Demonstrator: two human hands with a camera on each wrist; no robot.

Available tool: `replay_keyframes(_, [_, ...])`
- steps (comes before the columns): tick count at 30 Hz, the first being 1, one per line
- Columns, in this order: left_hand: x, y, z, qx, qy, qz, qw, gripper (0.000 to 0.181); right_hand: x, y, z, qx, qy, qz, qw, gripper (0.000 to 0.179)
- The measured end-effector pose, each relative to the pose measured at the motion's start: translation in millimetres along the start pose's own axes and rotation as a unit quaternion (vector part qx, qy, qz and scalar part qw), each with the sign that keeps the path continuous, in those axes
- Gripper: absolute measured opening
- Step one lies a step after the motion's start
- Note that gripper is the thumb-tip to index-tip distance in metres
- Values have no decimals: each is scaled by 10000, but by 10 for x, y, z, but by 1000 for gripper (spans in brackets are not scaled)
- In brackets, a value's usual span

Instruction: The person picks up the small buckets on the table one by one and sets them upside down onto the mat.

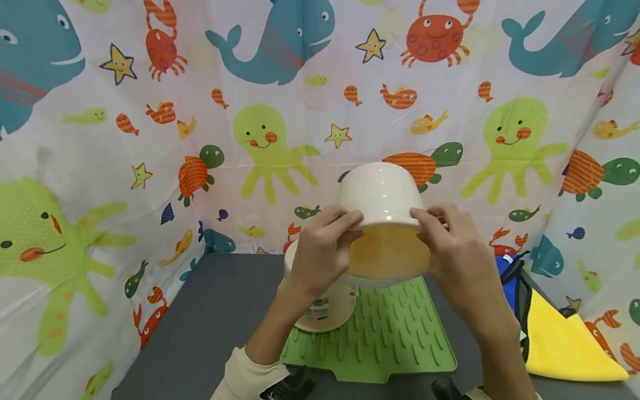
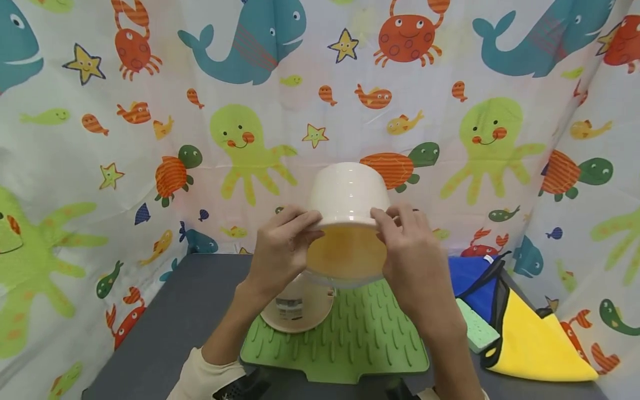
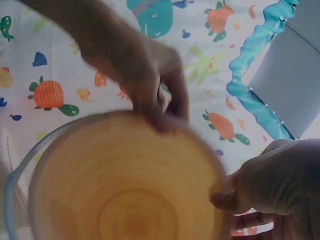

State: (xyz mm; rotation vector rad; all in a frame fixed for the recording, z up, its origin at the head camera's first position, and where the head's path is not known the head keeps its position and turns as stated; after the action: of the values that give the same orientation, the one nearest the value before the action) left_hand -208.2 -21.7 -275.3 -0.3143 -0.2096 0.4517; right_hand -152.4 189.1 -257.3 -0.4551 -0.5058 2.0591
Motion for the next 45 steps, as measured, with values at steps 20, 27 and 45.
replay_keyframes(20, [-197,730,85,-2265,-246,304,9732,15,539,403,-114,-177,-50,-984,9950,25])
replay_keyframes(27, [-343,1027,-38,-2441,-418,811,9654,6,834,771,-320,62,-582,-1126,9919,24])
replay_keyframes(45, [-24,1673,-1650,-3915,1752,2067,8794,9,1224,1036,-1815,-2527,-1716,-852,9484,42])
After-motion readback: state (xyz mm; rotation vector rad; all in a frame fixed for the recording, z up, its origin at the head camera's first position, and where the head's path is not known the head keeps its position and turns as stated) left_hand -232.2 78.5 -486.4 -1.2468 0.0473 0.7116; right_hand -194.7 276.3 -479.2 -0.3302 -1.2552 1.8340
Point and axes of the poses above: each hand's wrist, its own z-axis towards the middle knuckle, its own y-axis out of the palm, x = y × z, the point moved 1 cm from there along z, towards the middle knuckle, and after that the axes turned 2 degrees about x, right-handed, at the moved point
